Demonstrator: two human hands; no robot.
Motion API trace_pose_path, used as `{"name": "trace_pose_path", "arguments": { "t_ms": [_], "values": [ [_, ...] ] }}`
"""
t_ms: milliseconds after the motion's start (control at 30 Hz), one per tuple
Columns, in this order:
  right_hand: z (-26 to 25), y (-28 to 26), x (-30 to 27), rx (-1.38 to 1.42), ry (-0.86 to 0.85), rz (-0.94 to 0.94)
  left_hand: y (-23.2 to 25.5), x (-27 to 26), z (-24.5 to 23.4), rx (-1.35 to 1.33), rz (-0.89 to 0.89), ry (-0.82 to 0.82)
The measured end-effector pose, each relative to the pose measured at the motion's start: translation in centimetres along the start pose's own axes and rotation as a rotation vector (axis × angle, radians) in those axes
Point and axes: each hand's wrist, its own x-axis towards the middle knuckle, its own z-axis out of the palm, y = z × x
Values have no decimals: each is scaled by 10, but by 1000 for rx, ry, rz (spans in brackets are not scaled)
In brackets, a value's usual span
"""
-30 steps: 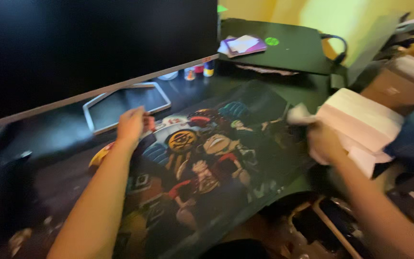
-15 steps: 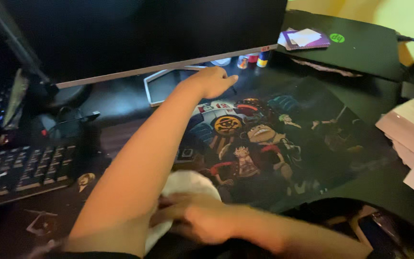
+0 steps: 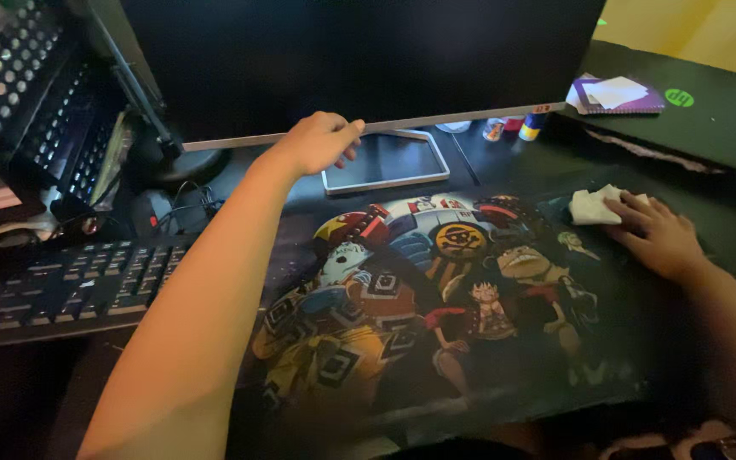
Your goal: The person wipes a computer monitor stand, keyboard area, and mousepad with a cloth, then sprays a liquid onto the cloth to clean the desk surface and a laptop lid before organizing a notebook and papers into a box.
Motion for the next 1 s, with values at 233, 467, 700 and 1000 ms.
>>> {"name": "trace_pose_path", "arguments": {
  "t_ms": [233,467,700,1000],
  "values": [
    [-24,-251,-20,436,-89,-230,8,11,6,-179,23,-24],
    [-39,-492,-120,261,-99,-1212,32,-2,-1,-51,73,18],
    [-63,-380,6,489,-135,-785,8,-16,-57,-137,194,98],
    [-46,-278,-10,-110,-190,-238,-25,-50,-83,-146,252,190]
  ]
}}
